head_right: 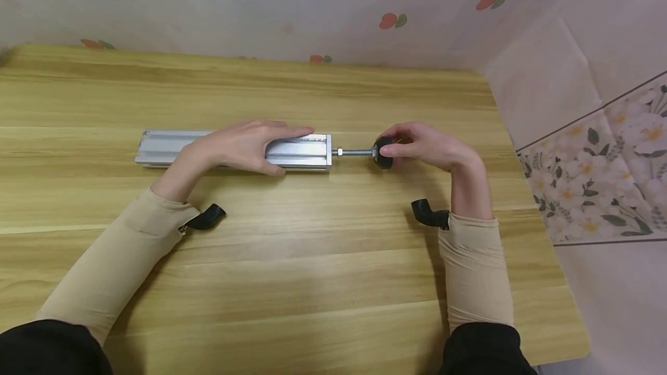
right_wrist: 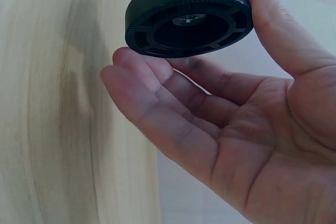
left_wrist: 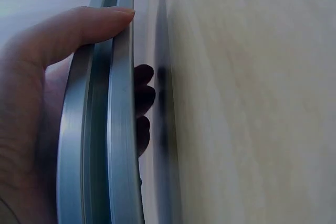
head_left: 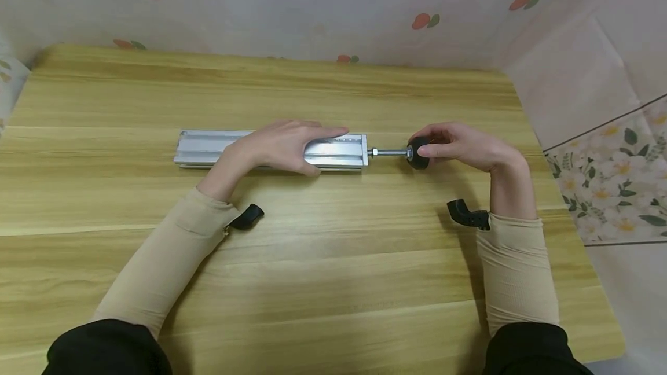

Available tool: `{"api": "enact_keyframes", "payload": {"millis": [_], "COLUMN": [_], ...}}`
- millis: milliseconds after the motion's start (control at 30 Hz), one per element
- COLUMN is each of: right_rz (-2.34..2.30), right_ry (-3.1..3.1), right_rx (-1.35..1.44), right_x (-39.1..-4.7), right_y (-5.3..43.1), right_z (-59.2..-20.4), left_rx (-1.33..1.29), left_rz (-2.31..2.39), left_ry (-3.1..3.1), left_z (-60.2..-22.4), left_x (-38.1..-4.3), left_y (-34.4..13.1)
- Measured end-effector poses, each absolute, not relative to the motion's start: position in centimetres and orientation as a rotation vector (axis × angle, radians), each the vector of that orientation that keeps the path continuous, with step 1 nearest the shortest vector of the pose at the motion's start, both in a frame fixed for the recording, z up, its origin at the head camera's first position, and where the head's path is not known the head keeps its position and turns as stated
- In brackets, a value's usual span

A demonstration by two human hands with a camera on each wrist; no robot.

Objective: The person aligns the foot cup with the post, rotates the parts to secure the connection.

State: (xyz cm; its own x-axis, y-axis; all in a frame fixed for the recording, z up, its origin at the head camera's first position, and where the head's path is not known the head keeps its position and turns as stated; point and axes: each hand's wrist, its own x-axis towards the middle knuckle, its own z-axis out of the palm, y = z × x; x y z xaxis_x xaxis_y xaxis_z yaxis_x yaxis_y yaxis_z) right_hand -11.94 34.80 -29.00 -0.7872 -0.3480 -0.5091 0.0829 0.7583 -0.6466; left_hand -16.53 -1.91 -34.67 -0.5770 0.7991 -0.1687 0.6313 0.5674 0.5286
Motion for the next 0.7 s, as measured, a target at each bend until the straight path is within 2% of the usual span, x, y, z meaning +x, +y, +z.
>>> {"api": "enact_keyframes", "payload": {"millis": [700], "right_rz": [-0.927], "right_ry": [2.28], "right_rx": [-0.173], "right_x": [-11.58], "right_y": [35.19], "right_z": [-29.34], "left_rx": [1.166], "left_rz": [0.556], "left_ry": [2.292], "left_z": [-34.46], "left_x": [-17.33], "left_y": [-1.05]}}
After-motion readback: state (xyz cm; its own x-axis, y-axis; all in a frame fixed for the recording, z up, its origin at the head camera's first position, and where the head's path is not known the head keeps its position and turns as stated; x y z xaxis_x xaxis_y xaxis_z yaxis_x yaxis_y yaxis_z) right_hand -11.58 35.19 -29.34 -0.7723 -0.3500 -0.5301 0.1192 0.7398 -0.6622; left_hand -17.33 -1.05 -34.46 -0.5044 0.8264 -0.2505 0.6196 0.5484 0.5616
